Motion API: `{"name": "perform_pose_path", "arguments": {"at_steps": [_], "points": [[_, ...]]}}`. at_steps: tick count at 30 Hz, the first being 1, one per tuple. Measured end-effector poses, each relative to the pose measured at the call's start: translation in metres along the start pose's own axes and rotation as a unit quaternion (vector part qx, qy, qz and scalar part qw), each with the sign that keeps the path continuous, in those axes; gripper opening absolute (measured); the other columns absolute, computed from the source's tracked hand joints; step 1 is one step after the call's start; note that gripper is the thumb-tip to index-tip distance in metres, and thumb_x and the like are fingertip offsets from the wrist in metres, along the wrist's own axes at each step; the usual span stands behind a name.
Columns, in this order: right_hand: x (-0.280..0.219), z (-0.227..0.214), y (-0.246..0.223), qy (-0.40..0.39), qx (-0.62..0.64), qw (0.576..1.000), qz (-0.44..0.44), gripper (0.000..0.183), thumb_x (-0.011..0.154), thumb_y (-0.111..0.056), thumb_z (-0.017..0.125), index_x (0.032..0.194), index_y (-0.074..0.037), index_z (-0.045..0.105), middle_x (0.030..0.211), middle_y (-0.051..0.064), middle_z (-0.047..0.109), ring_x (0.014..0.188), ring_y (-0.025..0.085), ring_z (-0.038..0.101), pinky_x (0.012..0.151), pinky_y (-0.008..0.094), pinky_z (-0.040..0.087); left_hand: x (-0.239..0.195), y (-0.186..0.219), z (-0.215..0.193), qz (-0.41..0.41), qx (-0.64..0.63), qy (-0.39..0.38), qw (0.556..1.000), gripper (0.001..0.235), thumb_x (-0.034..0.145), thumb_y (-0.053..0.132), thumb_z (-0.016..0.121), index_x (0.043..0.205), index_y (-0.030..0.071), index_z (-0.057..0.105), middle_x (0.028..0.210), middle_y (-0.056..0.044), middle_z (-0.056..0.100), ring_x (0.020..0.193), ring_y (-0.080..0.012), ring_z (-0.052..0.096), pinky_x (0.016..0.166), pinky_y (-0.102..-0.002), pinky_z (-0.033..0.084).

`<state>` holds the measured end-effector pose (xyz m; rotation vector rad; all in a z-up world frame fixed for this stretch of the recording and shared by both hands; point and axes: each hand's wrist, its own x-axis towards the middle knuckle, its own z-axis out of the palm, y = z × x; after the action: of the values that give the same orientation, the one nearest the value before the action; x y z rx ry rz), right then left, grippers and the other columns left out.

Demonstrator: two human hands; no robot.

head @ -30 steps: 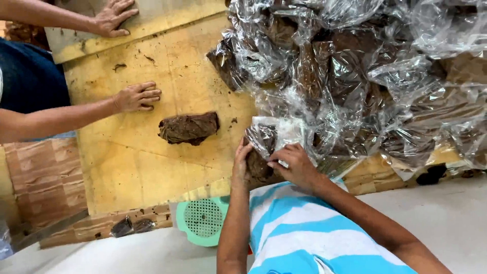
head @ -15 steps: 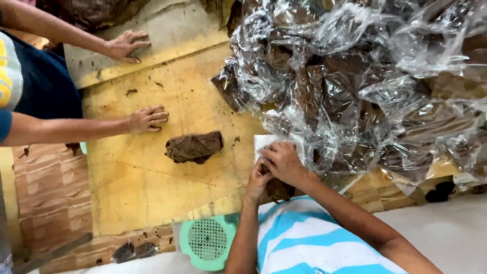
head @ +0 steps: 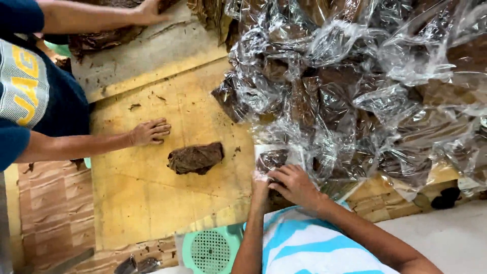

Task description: The person places rectangular blocks of a dark brown food product into clear plastic bags on a wooden table. They fold the bags closed and stack them. Another person is visible in the background handling a large mass of the same product.

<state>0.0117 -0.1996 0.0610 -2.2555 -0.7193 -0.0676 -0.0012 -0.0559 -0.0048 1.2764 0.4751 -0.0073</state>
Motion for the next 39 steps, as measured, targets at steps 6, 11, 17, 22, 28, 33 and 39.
{"name": "perform_pose_path", "arguments": {"at_steps": [6, 11, 17, 22, 28, 33, 39], "points": [[-0.014, -0.015, 0.007, -0.008, 0.044, 0.997, 0.067, 0.006, 0.099, -0.023, 0.067, 0.100, -0.017, 0.068, 0.089, 0.001, 0.055, 0.088, 0.026, 0.061, 0.079, 0.039, 0.050, -0.005, 0.013, -0.010, -0.136, -0.130, -0.027, 0.982, 0.058, 0.074, -0.009, 0.080, 0.128, 0.007, 0.065, 0.109, -0.010, 0.074, 0.086, -0.0207, 0.073, 0.074, -0.036, 0.065], [-0.020, -0.003, 0.015, -0.013, 0.045, 0.997, 0.060, 0.007, 0.101, -0.023, 0.062, 0.100, -0.017, 0.060, 0.092, 0.001, 0.055, 0.099, 0.031, 0.063, 0.080, 0.044, 0.051, 0.015, -0.048, -0.036, -0.169, -0.163, -0.017, 0.972, 0.041, 0.079, -0.009, 0.079, 0.116, 0.003, 0.067, 0.095, -0.015, 0.073, 0.068, -0.0306, 0.075, 0.056, -0.041, 0.063], [-0.023, -0.008, 0.005, -0.020, 0.048, 0.998, 0.046, 0.007, 0.100, -0.019, 0.062, 0.096, -0.014, 0.058, 0.081, 0.004, 0.056, 0.087, 0.032, 0.063, 0.081, 0.045, 0.050, 0.014, -0.034, -0.024, -0.198, -0.245, 0.086, 0.945, 0.021, 0.083, 0.003, 0.082, 0.098, 0.005, 0.068, 0.089, -0.013, 0.077, 0.074, -0.0275, 0.078, 0.066, -0.037, 0.064], [-0.019, -0.010, -0.005, -0.003, 0.075, 0.995, 0.072, 0.005, 0.102, -0.018, 0.060, 0.098, -0.014, 0.058, 0.082, 0.004, 0.058, 0.088, 0.031, 0.064, 0.081, 0.044, 0.051, -0.008, -0.003, -0.024, -0.246, -0.400, 0.076, 0.880, 0.022, 0.088, 0.008, 0.073, 0.107, 0.016, 0.078, 0.108, -0.011, 0.080, 0.097, -0.0306, 0.078, 0.086, -0.040, 0.062], [-0.014, -0.008, -0.008, 0.003, 0.035, 0.999, 0.022, 0.009, 0.101, -0.019, 0.062, 0.094, -0.016, 0.057, 0.083, 0.000, 0.057, 0.087, 0.027, 0.062, 0.086, 0.042, 0.049, -0.010, -0.001, -0.017, -0.206, -0.358, 0.037, 0.910, 0.030, 0.081, -0.007, 0.068, 0.104, 0.012, 0.075, 0.091, -0.015, 0.079, 0.077, -0.0291, 0.079, 0.066, -0.034, 0.065], [-0.027, 0.006, -0.015, -0.037, -0.015, 0.998, -0.043, 0.013, 0.101, -0.024, 0.059, 0.092, -0.016, 0.056, 0.083, 0.002, 0.057, 0.090, 0.027, 0.061, 0.091, 0.045, 0.048, -0.009, 0.043, 0.014, -0.151, -0.322, 0.086, 0.931, 0.021, 0.085, -0.004, 0.072, 0.100, 0.011, 0.072, 0.092, -0.012, 0.080, 0.077, -0.0210, 0.078, 0.072, -0.032, 0.064], [-0.039, -0.001, -0.050, -0.127, 0.072, 0.979, -0.145, 0.018, 0.107, -0.015, 0.047, 0.094, -0.007, 0.056, 0.088, 0.011, 0.055, 0.084, 0.030, 0.051, 0.089, 0.046, 0.041, -0.003, 0.049, 0.016, -0.035, 0.037, 0.046, 0.998, 0.046, 0.101, 0.019, 0.057, 0.142, -0.002, 0.054, 0.144, -0.018, 0.062, 0.135, -0.0250, 0.058, 0.122, -0.032, 0.042]]}}
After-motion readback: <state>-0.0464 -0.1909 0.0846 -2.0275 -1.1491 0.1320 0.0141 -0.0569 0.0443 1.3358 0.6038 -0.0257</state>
